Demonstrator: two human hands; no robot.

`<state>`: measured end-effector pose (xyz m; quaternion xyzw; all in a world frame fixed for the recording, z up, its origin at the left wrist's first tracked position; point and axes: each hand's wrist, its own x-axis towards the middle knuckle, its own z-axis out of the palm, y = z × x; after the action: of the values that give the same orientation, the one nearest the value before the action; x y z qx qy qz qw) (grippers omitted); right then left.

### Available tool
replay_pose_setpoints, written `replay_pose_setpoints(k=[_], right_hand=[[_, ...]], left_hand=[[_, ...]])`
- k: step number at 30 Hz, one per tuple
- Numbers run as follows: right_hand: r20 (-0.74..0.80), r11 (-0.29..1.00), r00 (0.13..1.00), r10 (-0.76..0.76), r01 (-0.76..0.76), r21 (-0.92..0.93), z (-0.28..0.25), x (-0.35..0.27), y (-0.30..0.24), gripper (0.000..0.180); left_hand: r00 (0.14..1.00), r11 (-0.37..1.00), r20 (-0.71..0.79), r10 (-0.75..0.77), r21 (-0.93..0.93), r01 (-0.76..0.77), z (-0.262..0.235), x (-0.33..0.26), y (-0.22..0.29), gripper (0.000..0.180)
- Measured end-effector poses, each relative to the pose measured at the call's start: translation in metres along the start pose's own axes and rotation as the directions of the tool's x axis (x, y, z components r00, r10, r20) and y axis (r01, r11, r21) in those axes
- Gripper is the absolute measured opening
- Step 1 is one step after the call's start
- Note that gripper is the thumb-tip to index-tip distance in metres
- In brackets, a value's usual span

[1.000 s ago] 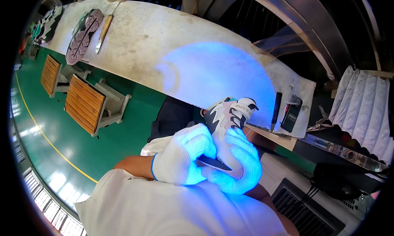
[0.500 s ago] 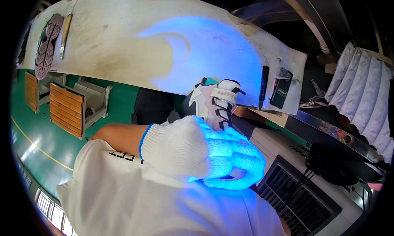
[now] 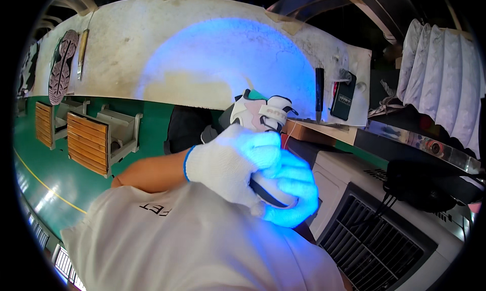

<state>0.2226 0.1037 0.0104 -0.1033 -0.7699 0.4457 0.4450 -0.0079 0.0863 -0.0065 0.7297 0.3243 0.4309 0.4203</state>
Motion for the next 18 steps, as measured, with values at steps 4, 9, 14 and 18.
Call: replay_pose_setpoints(k=[4,9,14,18], right_hand=[[-0.100,0.950,0.962,0.256,-0.269,-0.159,0.009,-0.019,-0.031,0.085],[-0.233,0.942,0.919,0.317,-0.335,-0.039,0.018,-0.032,-0.032,0.066],[-0.255,0.933,0.898,0.359,-0.351,0.076,0.014,-0.016,-0.036,0.030],[-0.211,0.931,0.908,0.363,-0.364,0.036,0.004,0.001,-0.037,0.032]], left_hand=[[0.997,0.995,-0.055,0.048,-0.090,-0.053,0.012,0.005,-0.004,0.053],[0.994,0.987,-0.101,0.036,-0.155,-0.051,0.024,0.009,-0.002,0.051],[0.996,0.992,-0.086,-0.023,-0.126,0.012,0.022,0.006,0.002,0.053],[0.990,0.996,-0.137,0.038,-0.076,-0.049,0.013,0.016,-0.006,0.056]])
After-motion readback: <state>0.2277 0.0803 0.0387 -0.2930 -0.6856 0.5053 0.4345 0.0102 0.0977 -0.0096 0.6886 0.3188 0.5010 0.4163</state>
